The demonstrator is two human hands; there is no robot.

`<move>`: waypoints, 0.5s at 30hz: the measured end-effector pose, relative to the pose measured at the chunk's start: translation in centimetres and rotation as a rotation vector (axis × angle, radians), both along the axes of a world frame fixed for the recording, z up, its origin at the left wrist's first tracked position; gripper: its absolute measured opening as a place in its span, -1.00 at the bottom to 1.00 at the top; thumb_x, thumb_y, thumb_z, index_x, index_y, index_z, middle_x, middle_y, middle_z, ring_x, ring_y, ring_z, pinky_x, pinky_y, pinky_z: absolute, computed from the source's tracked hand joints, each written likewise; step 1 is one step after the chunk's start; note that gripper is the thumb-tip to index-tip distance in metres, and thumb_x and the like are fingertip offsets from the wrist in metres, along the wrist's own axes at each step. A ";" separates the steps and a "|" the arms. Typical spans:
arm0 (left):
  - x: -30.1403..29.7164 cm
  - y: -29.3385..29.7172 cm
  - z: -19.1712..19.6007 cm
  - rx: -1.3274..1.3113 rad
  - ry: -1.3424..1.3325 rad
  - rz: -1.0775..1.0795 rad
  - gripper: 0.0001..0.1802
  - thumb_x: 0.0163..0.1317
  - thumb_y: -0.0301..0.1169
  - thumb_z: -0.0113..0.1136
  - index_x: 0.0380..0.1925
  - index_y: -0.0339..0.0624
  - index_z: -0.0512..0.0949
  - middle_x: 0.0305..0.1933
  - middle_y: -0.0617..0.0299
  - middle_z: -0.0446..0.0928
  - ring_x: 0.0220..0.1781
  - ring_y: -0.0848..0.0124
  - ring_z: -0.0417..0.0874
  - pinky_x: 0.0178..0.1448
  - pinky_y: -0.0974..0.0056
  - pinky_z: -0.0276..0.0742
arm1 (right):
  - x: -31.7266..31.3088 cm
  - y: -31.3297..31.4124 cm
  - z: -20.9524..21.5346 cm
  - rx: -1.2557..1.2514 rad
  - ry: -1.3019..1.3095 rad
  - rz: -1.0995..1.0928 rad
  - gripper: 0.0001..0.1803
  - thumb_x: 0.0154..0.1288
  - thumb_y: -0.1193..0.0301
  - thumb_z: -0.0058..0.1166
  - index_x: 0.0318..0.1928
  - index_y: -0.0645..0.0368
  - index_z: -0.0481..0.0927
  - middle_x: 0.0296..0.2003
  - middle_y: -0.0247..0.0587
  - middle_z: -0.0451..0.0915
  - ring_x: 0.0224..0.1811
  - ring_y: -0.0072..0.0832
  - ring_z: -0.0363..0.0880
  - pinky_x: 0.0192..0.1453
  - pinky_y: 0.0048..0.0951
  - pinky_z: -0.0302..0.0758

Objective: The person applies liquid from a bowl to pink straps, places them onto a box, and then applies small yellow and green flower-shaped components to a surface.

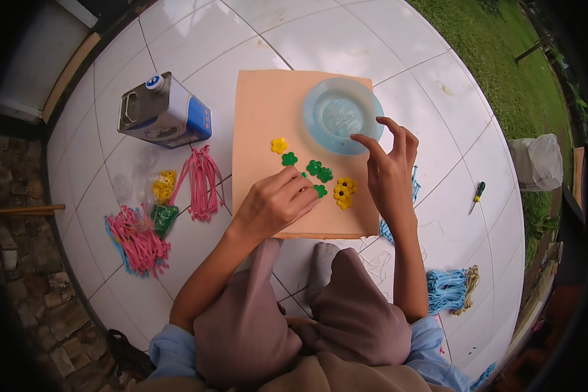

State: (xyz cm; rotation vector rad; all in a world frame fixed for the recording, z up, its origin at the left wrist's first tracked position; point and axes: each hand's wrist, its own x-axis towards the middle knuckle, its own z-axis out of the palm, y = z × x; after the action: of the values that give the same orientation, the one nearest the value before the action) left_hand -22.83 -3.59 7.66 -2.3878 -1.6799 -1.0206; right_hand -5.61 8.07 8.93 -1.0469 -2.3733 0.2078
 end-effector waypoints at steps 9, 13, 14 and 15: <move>-0.5 0.0 0.5 -0.065 -0.086 0.062 -0.80 -0.19 -0.42 0.40 -0.64 -0.13 0.51 -0.55 0.31 0.49 -0.48 0.37 0.50 -0.44 0.32 0.45 | -2.2 2.3 -0.6 0.119 -0.085 0.067 -0.55 -0.13 0.74 -0.04 -0.24 -0.01 0.64 0.10 -0.22 0.33 0.18 -0.10 0.19 0.23 -0.15 0.17; -0.6 0.0 0.4 -0.052 -0.133 0.089 -0.80 -0.18 -0.45 0.40 -0.65 -0.15 0.50 -0.56 0.29 0.49 -0.49 0.35 0.49 -0.43 0.33 0.45 | -2.1 1.8 -0.3 0.092 -0.115 0.073 -0.56 -0.12 0.75 -0.04 -0.25 -0.02 0.63 0.09 -0.22 0.34 0.17 -0.10 0.20 0.22 -0.15 0.19; -0.5 0.2 0.6 -0.051 -0.134 0.087 -0.80 -0.18 -0.45 0.40 -0.65 -0.15 0.50 -0.56 0.29 0.49 -0.49 0.35 0.49 -0.43 0.33 0.45 | -1.9 1.7 0.0 0.080 -0.067 0.049 -0.56 -0.11 0.75 -0.04 -0.25 -0.03 0.63 0.09 -0.23 0.33 0.17 -0.10 0.19 0.21 -0.16 0.20; -0.4 0.3 0.9 -0.071 -0.169 0.107 -0.82 -0.16 -0.46 0.38 -0.62 -0.16 0.51 -0.54 0.30 0.49 -0.47 0.34 0.49 -0.40 0.32 0.45 | -1.8 1.6 0.2 0.065 -0.020 0.026 -0.55 -0.11 0.76 -0.05 -0.26 -0.04 0.62 0.10 -0.24 0.33 0.17 -0.11 0.18 0.20 -0.16 0.22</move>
State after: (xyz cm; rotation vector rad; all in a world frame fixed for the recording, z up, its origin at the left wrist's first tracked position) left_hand -23.20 -3.28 8.59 -2.2806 -1.9073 -1.1938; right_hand -7.39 9.64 9.14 -0.9923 -2.3960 0.1299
